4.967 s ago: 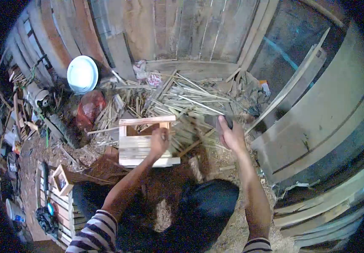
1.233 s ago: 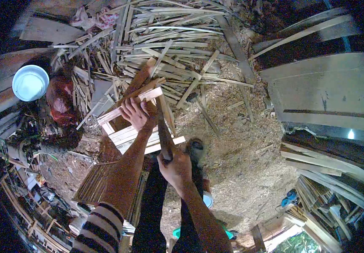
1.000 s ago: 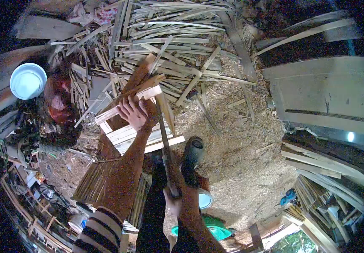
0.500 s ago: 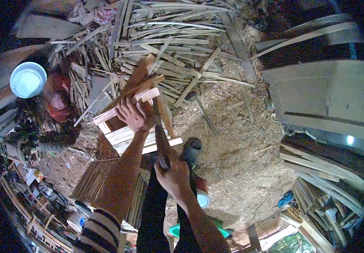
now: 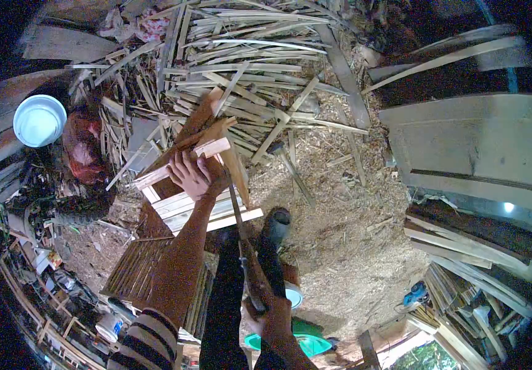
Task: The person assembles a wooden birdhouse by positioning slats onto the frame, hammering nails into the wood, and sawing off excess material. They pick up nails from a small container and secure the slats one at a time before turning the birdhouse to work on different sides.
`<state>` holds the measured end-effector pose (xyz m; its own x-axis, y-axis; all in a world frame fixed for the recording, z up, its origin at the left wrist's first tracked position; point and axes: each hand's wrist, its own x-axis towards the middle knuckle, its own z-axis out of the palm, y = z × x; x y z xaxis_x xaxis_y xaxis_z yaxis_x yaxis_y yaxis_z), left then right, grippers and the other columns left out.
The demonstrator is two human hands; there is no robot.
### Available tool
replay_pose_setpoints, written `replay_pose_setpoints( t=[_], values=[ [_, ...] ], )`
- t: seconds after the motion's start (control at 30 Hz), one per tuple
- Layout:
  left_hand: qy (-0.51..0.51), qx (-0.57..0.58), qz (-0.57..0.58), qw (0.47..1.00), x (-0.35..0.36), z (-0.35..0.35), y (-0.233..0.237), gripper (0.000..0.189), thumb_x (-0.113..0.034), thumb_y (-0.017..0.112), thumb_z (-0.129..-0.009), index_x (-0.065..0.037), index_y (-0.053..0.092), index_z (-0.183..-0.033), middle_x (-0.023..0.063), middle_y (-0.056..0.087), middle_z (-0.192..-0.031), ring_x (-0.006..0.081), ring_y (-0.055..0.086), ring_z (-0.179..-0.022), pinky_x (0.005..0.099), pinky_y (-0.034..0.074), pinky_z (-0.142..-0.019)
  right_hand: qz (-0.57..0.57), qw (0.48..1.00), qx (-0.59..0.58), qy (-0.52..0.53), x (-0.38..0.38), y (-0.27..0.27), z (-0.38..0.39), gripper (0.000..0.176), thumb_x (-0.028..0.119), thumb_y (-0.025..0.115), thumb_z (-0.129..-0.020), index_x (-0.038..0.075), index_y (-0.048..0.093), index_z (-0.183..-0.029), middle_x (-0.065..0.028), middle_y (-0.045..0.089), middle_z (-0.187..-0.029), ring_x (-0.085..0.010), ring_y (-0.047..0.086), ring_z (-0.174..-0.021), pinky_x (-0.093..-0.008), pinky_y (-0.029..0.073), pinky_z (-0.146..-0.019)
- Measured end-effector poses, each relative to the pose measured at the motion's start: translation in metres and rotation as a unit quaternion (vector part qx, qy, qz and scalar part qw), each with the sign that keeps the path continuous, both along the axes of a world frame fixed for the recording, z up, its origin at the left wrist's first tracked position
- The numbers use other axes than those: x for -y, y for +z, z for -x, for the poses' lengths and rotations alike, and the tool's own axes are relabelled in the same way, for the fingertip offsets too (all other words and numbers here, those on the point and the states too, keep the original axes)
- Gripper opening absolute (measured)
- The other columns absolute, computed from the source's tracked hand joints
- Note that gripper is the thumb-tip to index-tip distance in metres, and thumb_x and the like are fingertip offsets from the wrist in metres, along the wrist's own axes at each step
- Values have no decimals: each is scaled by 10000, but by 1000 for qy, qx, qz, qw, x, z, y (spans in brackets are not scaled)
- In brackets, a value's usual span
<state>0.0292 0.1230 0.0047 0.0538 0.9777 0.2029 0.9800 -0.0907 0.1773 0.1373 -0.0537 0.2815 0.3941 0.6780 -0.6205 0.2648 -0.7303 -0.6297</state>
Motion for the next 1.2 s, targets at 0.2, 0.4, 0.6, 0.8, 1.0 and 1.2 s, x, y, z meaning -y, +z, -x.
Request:
replay_pose_setpoints(
  t=[0.2, 0.4, 0.6, 0.8, 1.0, 1.2],
  values=[
    [-2, -2, -31, 1000, 0, 2, -9, 428, -327, 450, -920, -5, 489, -1197, 200, 481, -1232, 364, 365, -1242, 521, 183, -1079, -10, 1000, -19, -8, -48, -86, 5, 129, 128, 662, -748, 22, 623, -809, -167, 616, -628, -337, 634, -571, -391, 508, -525],
    [3, -19, -16, 1000, 1, 1, -3, 456, -378, 399, -931, -21, 505, -1195, 148, 490, -1227, 333, 383, -1232, 507, 179, -1070, -29, 997, 56, 48, 0, -40, 12, 157, 135, 635, -758, 47, 610, -887, -127, 580, -588, -299, 596, -521, -381, 494, -532],
    [10, 1, 30, 1000, 0, -2, 4, 475, -372, 370, -940, -16, 472, -1239, 169, 451, -1279, 346, 319, -1282, 511, 153, -1096, -75, 997, 9, -21, -61, -126, 5, 186, 202, 619, -781, 44, 621, -879, -154, 614, -615, -325, 625, -584, -399, 476, -525],
    [7, 13, 27, 1000, 1, -1, 4, 463, -351, 402, -934, -9, 459, -1241, 173, 443, -1280, 351, 319, -1279, 511, 155, -1095, -9, 1000, 21, 5, -99, -98, 10, 176, 144, 604, -790, -27, 571, -769, -177, 589, -613, -299, 607, -564, -396, 436, -524],
    [7, 16, 13, 1000, 0, -3, 4, 447, -349, 435, -918, -23, 483, -1219, 166, 476, -1235, 347, 347, -1260, 516, 169, -1086, 1, 998, -25, -51, -78, -104, -5, 224, 204, 622, -785, -16, 594, -754, -181, 604, -617, -304, 628, -580, -399, 472, -550],
    [5, 15, 48, 999, 0, 0, 10, 470, -376, 395, -927, -24, 467, -1230, 173, 440, -1284, 345, 321, -1283, 528, 112, -1097, 10, 999, 38, 6, -136, -88, -3, 244, 201, 595, -808, -41, 597, -786, -237, 603, -661, -381, 620, -631, -435, 477, -585]
  ],
)
